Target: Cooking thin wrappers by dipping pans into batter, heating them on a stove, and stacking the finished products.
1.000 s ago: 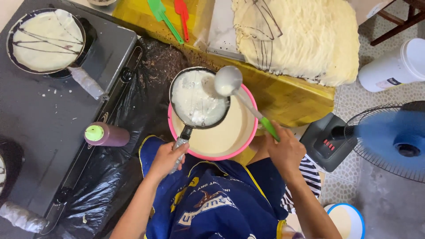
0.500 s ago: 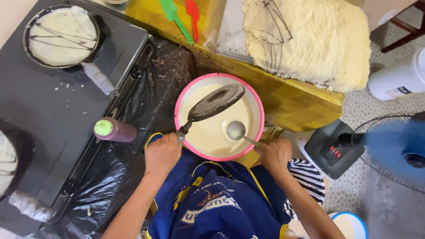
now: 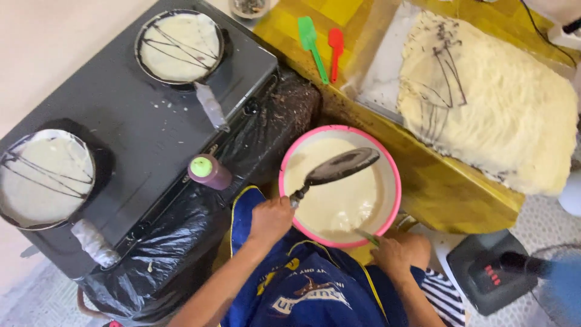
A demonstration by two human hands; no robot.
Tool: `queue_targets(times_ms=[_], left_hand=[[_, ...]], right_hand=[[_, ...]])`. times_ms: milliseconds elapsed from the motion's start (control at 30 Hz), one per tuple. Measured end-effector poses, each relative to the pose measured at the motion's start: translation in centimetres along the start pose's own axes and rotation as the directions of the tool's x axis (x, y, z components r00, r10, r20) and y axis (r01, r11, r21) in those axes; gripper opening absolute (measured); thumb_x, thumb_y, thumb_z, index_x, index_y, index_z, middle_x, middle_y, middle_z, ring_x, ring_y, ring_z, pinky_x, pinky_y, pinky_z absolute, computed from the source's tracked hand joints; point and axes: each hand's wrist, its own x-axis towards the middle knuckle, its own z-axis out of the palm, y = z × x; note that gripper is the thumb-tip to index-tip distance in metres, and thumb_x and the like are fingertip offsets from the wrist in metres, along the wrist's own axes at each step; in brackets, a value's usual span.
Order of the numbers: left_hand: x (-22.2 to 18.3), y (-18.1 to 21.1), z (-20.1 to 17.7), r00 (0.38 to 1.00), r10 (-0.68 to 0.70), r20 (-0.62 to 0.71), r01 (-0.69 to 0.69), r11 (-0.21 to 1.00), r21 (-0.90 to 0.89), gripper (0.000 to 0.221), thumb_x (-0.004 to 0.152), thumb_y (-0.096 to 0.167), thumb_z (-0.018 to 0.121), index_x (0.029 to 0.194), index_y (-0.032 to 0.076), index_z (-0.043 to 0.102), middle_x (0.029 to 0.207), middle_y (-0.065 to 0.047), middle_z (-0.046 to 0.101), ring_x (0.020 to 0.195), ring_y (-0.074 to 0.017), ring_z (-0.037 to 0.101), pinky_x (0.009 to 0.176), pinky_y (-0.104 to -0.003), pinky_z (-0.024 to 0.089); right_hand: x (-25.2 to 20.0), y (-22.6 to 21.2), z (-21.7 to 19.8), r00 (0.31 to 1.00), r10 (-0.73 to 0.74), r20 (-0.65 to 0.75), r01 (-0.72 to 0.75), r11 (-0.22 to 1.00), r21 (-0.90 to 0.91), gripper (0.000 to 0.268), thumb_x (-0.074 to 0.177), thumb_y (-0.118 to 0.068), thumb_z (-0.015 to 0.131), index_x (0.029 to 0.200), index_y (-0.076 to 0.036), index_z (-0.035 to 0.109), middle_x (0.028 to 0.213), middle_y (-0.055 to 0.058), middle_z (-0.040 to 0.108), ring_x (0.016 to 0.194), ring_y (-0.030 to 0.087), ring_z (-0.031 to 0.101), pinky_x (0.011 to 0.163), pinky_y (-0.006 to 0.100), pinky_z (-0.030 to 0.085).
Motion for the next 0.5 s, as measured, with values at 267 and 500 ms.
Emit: queue_targets(times_ms=[267,500], left_hand=[[-1.4,0.1,0.5,0.674,-0.36,0.645,0.661,0.684,-0.309,0.041,0.095,0.052,0.061,0.086,0.012,0.062,0.085,-0.016,0.073,0.085,-0.0446,0.069,0.068,-0.056,0.048],[0.3,2.8,-2.1,0.183,-0.266,0.946,0.917,-0.301,-0.262,0.031,0.092,0.03,0.075,0.076,0.006,0.062,0.054,-0.007,0.06,0.036,-0.0146,0.051,0.038,-0.029,0.04]], right_hand=[[-2.7,-16.5,-23.8,0.751,-0.278,-0.599,0.59,0.691,0.418,0.031,0.098,-0.034,0.06,0.125,-0.028,0.073,0.114,0.001,0.076,0.09,0.023,0.076,0.068,0.039,0.057],[7.4,-40.9,-34.1,0.804,-0.582,0.123,-0.144,0.01,0.99,0.068,0.094,-0.056,0.05,0.148,-0.015,0.051,0.124,0.012,0.068,0.099,0.023,0.068,0.08,0.034,0.051]])
